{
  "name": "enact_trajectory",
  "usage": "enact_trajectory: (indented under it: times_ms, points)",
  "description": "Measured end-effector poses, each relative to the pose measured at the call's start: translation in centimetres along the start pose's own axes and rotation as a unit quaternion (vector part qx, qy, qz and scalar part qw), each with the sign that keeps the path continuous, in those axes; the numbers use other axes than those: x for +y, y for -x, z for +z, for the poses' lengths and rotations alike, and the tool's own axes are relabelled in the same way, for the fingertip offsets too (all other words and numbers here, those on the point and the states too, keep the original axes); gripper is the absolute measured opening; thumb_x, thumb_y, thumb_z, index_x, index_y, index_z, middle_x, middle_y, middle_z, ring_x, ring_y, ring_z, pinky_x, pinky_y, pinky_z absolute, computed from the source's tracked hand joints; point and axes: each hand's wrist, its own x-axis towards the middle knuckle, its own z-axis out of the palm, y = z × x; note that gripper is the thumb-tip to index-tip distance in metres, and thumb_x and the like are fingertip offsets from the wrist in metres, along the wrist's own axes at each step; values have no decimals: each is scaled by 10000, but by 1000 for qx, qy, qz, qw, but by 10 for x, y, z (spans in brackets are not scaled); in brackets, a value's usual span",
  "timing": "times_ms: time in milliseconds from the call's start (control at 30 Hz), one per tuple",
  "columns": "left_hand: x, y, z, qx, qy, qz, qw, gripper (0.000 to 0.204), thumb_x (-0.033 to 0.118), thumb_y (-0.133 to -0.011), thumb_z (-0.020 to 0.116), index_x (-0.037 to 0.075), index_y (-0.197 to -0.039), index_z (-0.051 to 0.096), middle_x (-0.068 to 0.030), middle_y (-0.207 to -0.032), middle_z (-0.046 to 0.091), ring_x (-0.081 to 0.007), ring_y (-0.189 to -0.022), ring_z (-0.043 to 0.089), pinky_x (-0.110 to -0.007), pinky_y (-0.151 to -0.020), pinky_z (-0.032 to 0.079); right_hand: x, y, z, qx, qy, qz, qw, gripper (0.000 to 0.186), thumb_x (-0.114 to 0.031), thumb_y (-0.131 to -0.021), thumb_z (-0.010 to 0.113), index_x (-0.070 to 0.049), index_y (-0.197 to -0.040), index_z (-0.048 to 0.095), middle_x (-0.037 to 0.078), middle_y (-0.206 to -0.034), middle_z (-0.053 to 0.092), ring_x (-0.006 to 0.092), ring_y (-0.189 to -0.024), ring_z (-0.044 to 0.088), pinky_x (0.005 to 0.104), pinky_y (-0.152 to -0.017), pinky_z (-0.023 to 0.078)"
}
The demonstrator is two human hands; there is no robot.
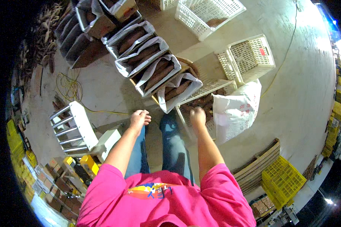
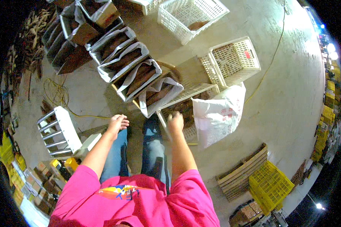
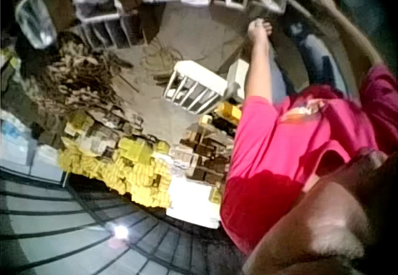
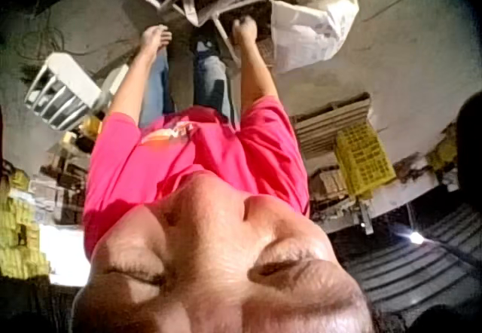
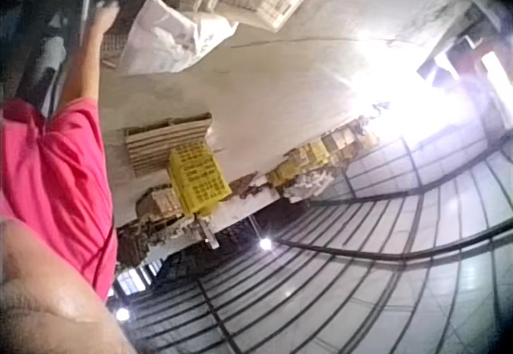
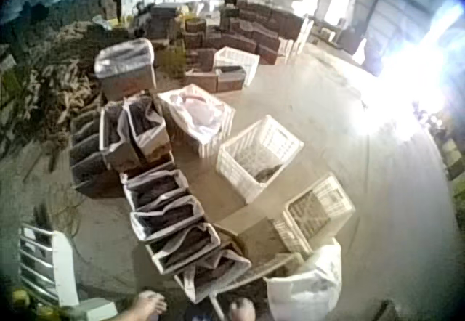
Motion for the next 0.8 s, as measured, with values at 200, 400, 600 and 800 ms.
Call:
enact_trajectory:
  times_ms: [200, 400, 600, 800]
  points:
    - [-31, -148, 70, -47, 175, -129, 975, 503, 478, -989, 464, 15, -1164, 551, -143, -1003, 666, -244, -861, 676, -363, -720, 557, -50, -186, 12, 56, 132, -123, 982, 734, -260, -806, 669, -117, -1456, 360, 176, -1425, 424, 359, -1287, 439, 444, -1058, 398]
    - [-19, -230, 114, -88, 328, -154, 928, 804, 673, -876, 523, 72, -1382, 354, -151, -1176, 576, -276, -982, 620, -406, -831, 536, -27, -285, 81, -11, 131, -40, 991, 516, -375, -881, 616, -121, -1323, 533, 194, -1292, 557, 381, -1210, 513, 474, -992, 430]
    - [-5, -285, 140, -39, 560, -161, 812, 760, 661, -877, 538, 87, -1357, 404, -159, -1203, 531, -295, -1040, 545, -433, -875, 490, -56, -247, 120, -2, 69, -71, 995, 318, -343, -927, 540, -144, -1143, 662, 187, -967, 691, 402, -943, 642, 492, -812, 501]
    - [36, -336, 170, 190, 627, -176, 734, 333, 352, -959, 523, 136, -1211, 551, -80, -1211, 556, -268, -1091, 530, -438, -861, 519, -42, -259, 141, -13, 74, -69, 995, 353, -352, -933, 522, -96, -1150, 632, 218, -1023, 670, 427, -977, 622, 510, -836, 490]
